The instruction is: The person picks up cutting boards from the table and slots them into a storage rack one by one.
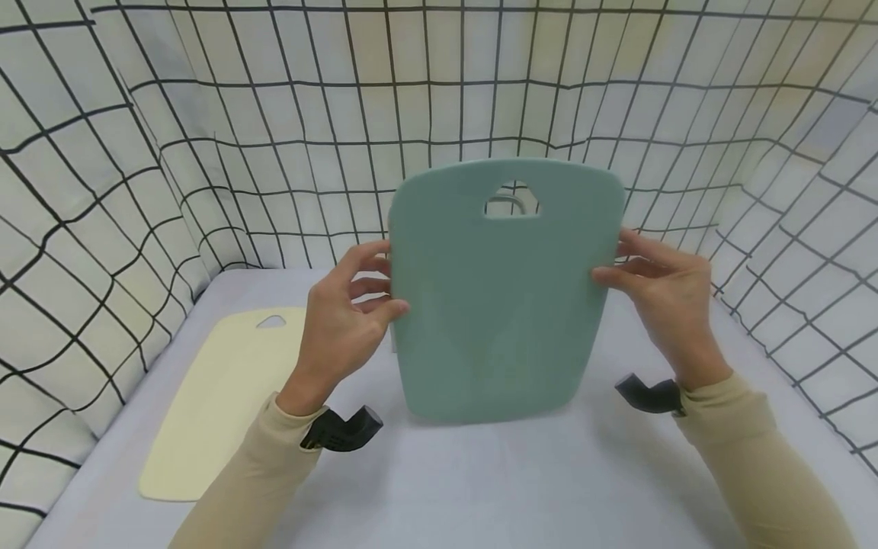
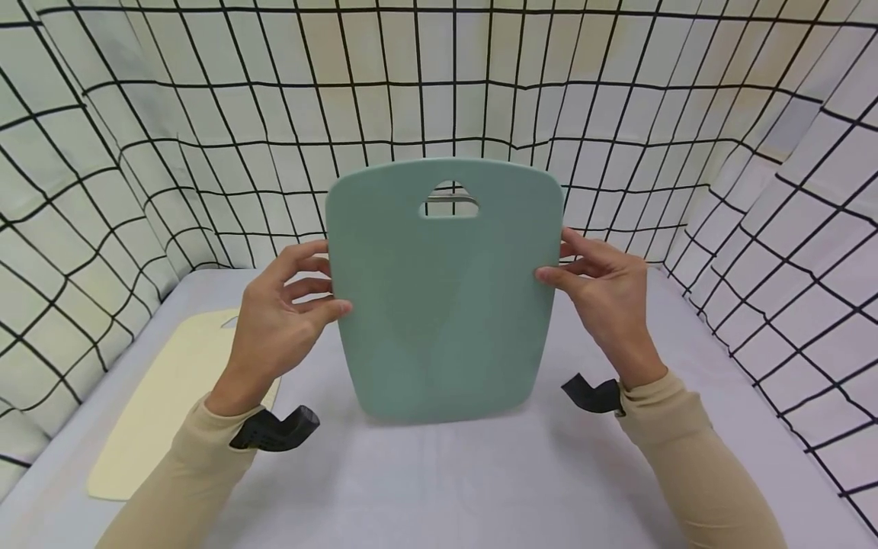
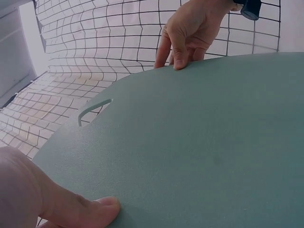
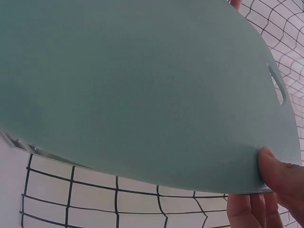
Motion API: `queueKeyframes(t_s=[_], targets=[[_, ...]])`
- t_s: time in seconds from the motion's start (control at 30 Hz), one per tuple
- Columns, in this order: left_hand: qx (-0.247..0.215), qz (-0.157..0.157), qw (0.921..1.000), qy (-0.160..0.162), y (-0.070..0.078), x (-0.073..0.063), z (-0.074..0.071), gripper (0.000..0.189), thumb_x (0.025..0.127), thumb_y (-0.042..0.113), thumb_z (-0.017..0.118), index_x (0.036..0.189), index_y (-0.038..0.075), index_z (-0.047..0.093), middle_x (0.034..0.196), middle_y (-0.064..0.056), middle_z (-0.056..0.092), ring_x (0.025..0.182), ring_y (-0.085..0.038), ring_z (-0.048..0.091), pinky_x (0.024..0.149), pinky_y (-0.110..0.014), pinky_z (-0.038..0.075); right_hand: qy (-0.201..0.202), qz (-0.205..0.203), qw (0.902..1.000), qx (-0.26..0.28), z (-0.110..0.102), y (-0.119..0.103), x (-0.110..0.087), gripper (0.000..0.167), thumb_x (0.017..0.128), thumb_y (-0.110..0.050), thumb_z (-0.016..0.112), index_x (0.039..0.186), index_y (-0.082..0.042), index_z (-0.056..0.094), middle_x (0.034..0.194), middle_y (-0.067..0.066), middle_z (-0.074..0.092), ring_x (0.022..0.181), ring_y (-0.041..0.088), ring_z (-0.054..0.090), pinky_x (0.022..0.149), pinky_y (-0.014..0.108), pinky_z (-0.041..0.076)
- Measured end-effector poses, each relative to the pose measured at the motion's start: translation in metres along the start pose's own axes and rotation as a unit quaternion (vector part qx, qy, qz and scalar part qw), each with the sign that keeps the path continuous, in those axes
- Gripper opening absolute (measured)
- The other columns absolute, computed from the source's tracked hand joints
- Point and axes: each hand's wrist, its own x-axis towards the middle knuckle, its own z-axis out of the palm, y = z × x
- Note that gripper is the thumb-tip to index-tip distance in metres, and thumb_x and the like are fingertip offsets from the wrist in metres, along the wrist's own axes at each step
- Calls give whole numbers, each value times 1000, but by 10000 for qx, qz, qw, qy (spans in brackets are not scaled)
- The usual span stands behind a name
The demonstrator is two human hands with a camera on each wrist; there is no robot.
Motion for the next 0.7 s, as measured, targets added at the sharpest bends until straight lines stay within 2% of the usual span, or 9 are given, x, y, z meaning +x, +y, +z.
queueKeyframes(t_s=[0.3, 0.5, 0.7], targets=[[214, -59, 9997, 53, 4, 0, -8, 65, 79, -17, 74, 137, 11, 62, 112, -13, 66, 94, -26, 76, 86, -27, 64, -33, -38, 9992, -398, 5, -3, 1, 56, 82, -4, 86, 133, -17, 70, 100, -12, 77, 83, 4, 77, 85, 15, 60], [294, -125, 9995, 72, 5, 1, -14, 66, 79, -17, 73, 136, 14, 63, 111, -12, 67, 93, -25, 75, 86, -23, 63, -87, -95, 9994, -316, 11, -6, 2, 56, 81, -2, 86, 133, -16, 70, 98, -12, 78, 80, 6, 77, 84, 16, 61], [288, -210, 9993, 118, 7, 1, -22, 64, 79, -16, 74, 133, 16, 65, 108, -9, 66, 90, -14, 74, 84, -20, 63, -84, -154, 9995, -256, 17, -8, 3, 55, 80, -3, 87, 131, -17, 71, 98, -12, 79, 78, 8, 77, 84, 17, 61]])
